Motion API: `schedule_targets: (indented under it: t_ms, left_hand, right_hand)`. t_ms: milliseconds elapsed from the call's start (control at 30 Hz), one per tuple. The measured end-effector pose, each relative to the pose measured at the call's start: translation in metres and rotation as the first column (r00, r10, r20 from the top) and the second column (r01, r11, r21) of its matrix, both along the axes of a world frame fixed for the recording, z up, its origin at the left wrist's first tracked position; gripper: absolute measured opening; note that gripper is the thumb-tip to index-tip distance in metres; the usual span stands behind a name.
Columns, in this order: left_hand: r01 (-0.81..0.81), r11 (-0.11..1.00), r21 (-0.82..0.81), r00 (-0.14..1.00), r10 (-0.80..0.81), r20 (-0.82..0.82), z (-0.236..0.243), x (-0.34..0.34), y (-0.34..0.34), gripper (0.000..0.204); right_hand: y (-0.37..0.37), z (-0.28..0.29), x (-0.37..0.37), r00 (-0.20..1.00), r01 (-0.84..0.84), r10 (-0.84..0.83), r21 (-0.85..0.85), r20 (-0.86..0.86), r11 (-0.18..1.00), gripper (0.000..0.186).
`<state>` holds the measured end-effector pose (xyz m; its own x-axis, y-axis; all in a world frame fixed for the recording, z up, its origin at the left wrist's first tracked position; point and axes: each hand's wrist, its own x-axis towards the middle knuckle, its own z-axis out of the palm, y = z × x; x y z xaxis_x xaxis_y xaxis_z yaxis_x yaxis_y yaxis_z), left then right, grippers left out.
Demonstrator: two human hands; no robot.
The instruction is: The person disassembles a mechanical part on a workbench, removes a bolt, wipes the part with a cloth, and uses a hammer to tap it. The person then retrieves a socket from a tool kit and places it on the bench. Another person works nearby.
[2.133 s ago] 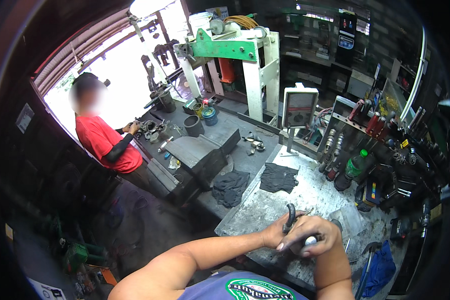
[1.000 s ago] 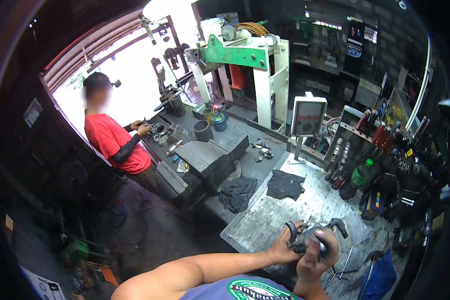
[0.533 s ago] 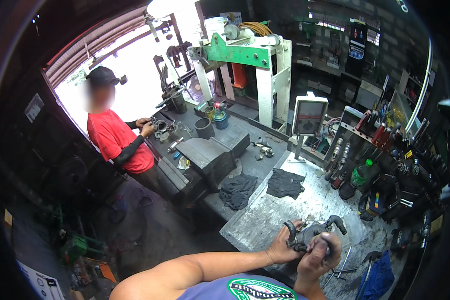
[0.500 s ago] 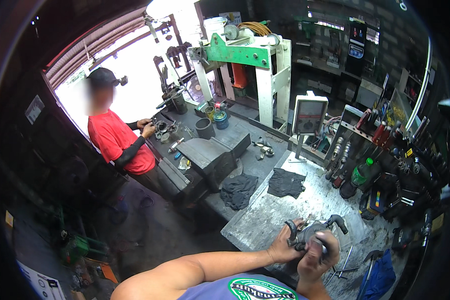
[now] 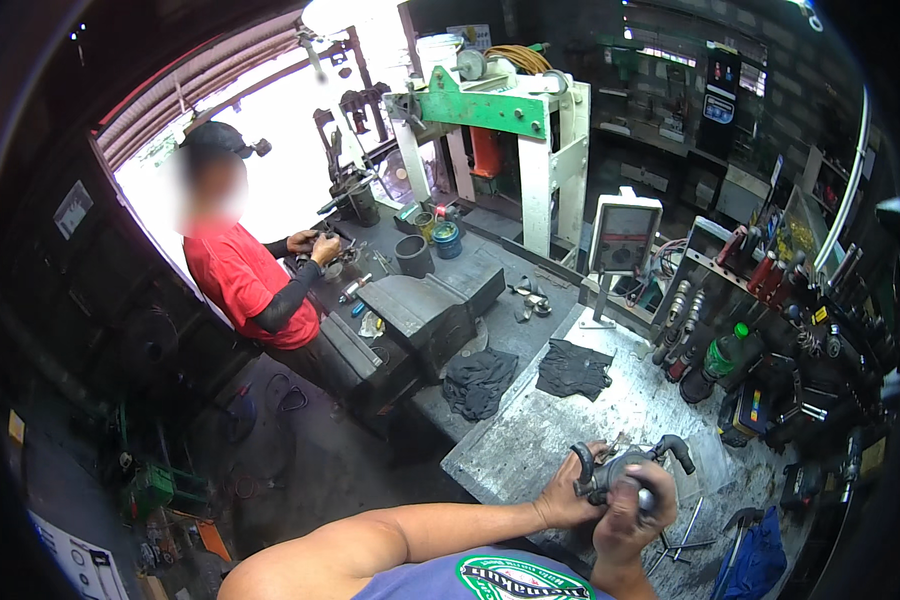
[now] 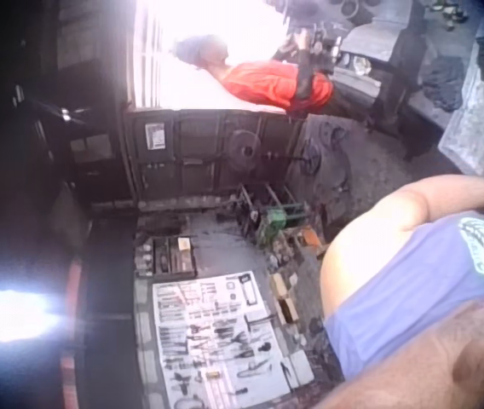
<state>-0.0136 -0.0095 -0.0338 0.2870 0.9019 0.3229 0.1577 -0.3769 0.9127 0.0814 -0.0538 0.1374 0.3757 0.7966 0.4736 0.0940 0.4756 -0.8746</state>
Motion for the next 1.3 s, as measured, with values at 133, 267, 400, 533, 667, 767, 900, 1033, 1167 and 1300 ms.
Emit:
schedule_targets:
  t_ms: [133, 267, 400, 533, 667, 767, 900, 1033, 1167, 1300]
  left_hand:
    - [0.231, 0.906, 0.354, 0.966, -0.17, -0.196, -0.002, -0.015, 0.028, 0.096]
    - [0.476, 0.858, -0.194, 0.877, -0.448, 0.173, 0.0, -0.022, 0.049, 0.098]
    - [0.027, 0.999, 0.02, 0.99, -0.024, -0.137, 0.003, -0.009, 0.009, 0.1]
    - [-0.04, 0.999, 0.006, 0.997, 0.04, -0.063, 0.001, -0.002, -0.002, 0.097]
    - [0.241, 0.968, 0.071, 0.97, -0.238, -0.052, -0.007, -0.018, 0.033, 0.116]
    - [0.432, 0.898, -0.078, 0.901, -0.426, 0.083, -0.015, -0.027, 0.048, 0.096]
    - [0.468, 0.869, -0.159, 0.871, -0.484, -0.085, -0.025, -0.027, 0.056, 0.089]
    - [0.359, 0.933, -0.015, 0.921, -0.356, -0.159, -0.024, -0.024, 0.05, 0.088]
    - [0.317, 0.948, -0.019, 0.938, -0.316, -0.141, -0.012, -0.02, 0.037, 0.09]
    - [0.29, 0.957, -0.004, 0.949, -0.288, -0.13, 0.009, -0.015, 0.026, 0.092]
  right_hand:
    - [0.074, 0.015, 0.044, 0.39, -0.92, 0.913, 0.02, 0.117, 0.391, 0.024]
    - [0.097, 0.022, 0.055, 0.179, -0.965, 0.98, -0.181, 0.087, 0.192, 0.028]
    - [0.02, -0.009, 0.004, 0.992, 0.088, -0.089, 0.014, 0.094, 0.996, 0.025]
    - [0.014, -0.004, 0.008, 0.988, 0.054, -0.074, 0.149, 0.132, 0.987, 0.044]
    - [0.083, 0.034, 0.047, 0.237, -0.966, 0.969, 0.117, 0.066, 0.229, 0.034]
    - [0.096, 0.035, 0.054, -0.025, -0.979, 1.0, -0.204, -0.001, -0.024, 0.035]
    - [0.072, 0.012, 0.05, 0.586, -0.796, 0.778, -0.017, 0.227, 0.605, 0.028]
    - [0.066, 0.01, 0.054, 0.349, -0.932, 0.925, -0.046, 0.15, 0.36, 0.023]
    - [0.065, 0.014, 0.052, 0.669, -0.741, 0.737, 0.012, 0.095, 0.672, 0.021]
    - [0.059, 0.002, 0.052, 0.631, -0.776, 0.773, 0.043, 0.072, 0.629, 0.017]
